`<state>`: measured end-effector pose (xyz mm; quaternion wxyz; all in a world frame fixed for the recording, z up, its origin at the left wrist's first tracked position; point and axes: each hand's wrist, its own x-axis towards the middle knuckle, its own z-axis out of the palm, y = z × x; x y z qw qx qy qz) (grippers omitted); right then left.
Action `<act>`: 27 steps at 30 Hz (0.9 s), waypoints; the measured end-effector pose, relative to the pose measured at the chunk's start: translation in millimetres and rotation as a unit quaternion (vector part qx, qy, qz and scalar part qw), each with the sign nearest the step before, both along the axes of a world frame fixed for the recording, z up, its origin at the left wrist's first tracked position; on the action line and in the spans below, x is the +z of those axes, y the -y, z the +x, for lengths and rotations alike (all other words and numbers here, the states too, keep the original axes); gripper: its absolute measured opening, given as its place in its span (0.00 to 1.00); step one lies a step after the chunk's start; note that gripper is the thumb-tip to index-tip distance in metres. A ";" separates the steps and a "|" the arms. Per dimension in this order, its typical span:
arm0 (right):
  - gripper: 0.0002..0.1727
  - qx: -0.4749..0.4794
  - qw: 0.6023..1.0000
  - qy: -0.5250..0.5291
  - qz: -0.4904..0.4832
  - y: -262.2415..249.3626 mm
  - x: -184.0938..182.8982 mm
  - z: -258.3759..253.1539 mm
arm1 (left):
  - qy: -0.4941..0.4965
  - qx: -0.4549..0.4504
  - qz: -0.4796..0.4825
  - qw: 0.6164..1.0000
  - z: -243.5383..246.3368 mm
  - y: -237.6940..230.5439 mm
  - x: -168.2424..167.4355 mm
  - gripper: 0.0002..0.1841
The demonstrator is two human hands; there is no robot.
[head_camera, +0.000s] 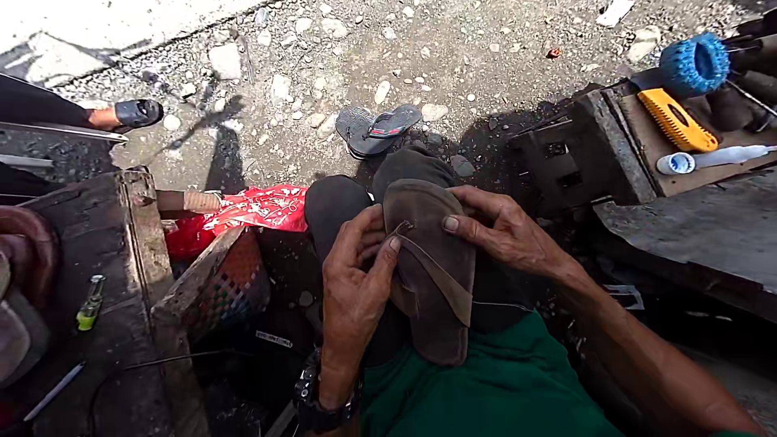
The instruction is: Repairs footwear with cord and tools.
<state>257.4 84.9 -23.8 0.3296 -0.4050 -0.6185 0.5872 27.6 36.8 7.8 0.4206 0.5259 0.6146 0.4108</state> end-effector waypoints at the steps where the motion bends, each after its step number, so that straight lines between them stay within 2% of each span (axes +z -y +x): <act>1: 0.17 -0.008 1.000 0.001 0.004 1.7 -0.6 0.9 | -0.006 0.000 0.008 1.000 -0.2 1.4 -2.0 0.19; 5: 0.18 -0.029 0.999 0.015 0.028 7.4 -0.7 1.6 | -0.016 0.005 0.045 0.999 0.2 8.2 -0.6 0.13; 8: 0.21 -0.093 0.986 0.076 0.116 16.9 0.1 -3.2 | 0.114 -0.005 0.053 0.992 2.1 13.8 5.7 0.15; 10: 0.23 -0.144 0.960 0.123 0.205 23.6 4.5 -6.0 | 0.137 -0.015 0.069 0.988 5.8 17.5 9.9 0.17; 12: 0.17 -0.164 0.944 0.110 0.265 26.3 15.2 -7.1 | 0.129 -0.025 0.086 0.988 10.5 20.4 13.7 0.16; 13: 0.14 -0.147 0.948 0.088 0.267 26.9 20.6 -7.4 | 0.128 -0.026 0.091 0.987 13.1 22.4 15.1 0.16; 17: 0.15 -0.039 0.986 0.023 0.161 25.3 30.8 -10.5 | 0.136 -0.021 0.109 0.984 21.2 26.3 16.6 0.17; 19: 0.15 0.007 0.995 -0.010 0.101 26.4 32.4 -11.6 | 0.172 -0.007 0.104 0.980 21.7 28.3 15.4 0.17; 23: 0.11 0.012 0.995 -0.069 0.075 37.2 31.5 -23.8 | 0.315 0.020 0.043 0.948 15.6 31.8 13.1 0.16; 27: 0.11 0.025 0.992 -0.124 -0.007 36.6 32.7 -24.0 | 0.408 0.000 -0.015 0.913 7.3 33.6 13.1 0.16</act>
